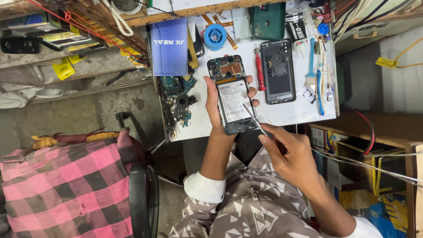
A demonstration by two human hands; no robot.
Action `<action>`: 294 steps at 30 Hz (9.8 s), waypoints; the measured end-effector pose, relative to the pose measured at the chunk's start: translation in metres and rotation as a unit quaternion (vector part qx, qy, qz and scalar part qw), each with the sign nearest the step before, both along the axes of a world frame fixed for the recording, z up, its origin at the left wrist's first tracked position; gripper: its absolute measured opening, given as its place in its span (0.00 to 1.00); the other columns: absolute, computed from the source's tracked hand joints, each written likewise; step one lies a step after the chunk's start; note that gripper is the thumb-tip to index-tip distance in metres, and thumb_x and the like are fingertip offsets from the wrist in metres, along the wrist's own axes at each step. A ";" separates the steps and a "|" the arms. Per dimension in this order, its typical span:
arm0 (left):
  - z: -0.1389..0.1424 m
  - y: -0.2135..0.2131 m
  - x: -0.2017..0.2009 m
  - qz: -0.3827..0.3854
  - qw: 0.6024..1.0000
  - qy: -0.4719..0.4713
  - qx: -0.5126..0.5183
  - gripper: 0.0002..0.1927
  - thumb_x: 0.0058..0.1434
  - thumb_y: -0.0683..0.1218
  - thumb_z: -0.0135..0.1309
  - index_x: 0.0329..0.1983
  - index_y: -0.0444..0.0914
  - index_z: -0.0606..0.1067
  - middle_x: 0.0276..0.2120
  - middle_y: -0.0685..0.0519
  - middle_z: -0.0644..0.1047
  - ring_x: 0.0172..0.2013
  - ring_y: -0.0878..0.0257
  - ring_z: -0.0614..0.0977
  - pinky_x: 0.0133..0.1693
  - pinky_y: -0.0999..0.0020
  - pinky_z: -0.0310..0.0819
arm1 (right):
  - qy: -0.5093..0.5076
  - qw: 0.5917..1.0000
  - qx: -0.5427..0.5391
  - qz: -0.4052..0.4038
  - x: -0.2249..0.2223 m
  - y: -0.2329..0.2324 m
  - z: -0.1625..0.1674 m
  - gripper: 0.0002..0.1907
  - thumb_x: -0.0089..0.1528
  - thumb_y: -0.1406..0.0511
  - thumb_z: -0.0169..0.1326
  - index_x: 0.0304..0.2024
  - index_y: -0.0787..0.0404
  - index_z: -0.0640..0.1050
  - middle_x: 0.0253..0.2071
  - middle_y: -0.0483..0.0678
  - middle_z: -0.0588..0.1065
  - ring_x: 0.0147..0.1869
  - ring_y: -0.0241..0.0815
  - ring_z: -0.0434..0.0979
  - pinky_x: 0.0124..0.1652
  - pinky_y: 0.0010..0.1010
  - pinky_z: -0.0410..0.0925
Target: The person holds a disassembled smartphone in one hand and works on its internal components with a small metal tool, prying and scraping around the battery and frame. They briefly reach up to a shelf, then apply liquid from a plastic bottle onto the phone and continue working the tool around its edges.
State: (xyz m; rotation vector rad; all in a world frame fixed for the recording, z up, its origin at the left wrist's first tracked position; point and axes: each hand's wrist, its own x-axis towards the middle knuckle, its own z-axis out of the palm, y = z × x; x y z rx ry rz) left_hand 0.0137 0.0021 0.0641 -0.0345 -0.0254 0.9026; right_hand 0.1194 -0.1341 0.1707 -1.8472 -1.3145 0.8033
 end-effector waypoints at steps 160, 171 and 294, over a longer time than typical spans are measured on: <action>-0.010 0.025 -0.003 -0.042 0.973 0.023 -0.225 0.22 0.67 0.60 0.54 0.46 0.35 0.72 0.37 0.42 0.75 0.37 0.59 0.76 0.47 0.61 0.72 | -0.141 0.980 -0.093 0.107 -0.017 0.032 0.000 0.20 0.57 0.73 0.54 0.51 0.78 0.77 0.15 0.63 0.69 0.17 0.61 0.73 0.20 0.47 0.63; -0.008 0.025 -0.005 -0.047 0.973 -0.007 -0.226 0.24 0.67 0.60 0.54 0.48 0.34 0.71 0.39 0.42 0.74 0.39 0.58 0.75 0.48 0.61 0.72 | -0.130 0.983 -0.085 0.098 -0.022 0.034 0.004 0.20 0.58 0.74 0.54 0.52 0.78 0.76 0.15 0.63 0.69 0.16 0.60 0.72 0.19 0.46 0.63; -0.039 0.032 -0.004 -0.133 0.976 0.000 -0.172 0.23 0.67 0.53 0.55 0.55 0.31 0.70 0.44 0.40 0.73 0.39 0.56 0.76 0.53 0.53 0.73 | -0.185 0.935 -0.102 0.284 0.020 0.062 -0.018 0.16 0.55 0.73 0.55 0.45 0.74 0.77 0.20 0.66 0.71 0.25 0.67 0.76 0.26 0.51 0.67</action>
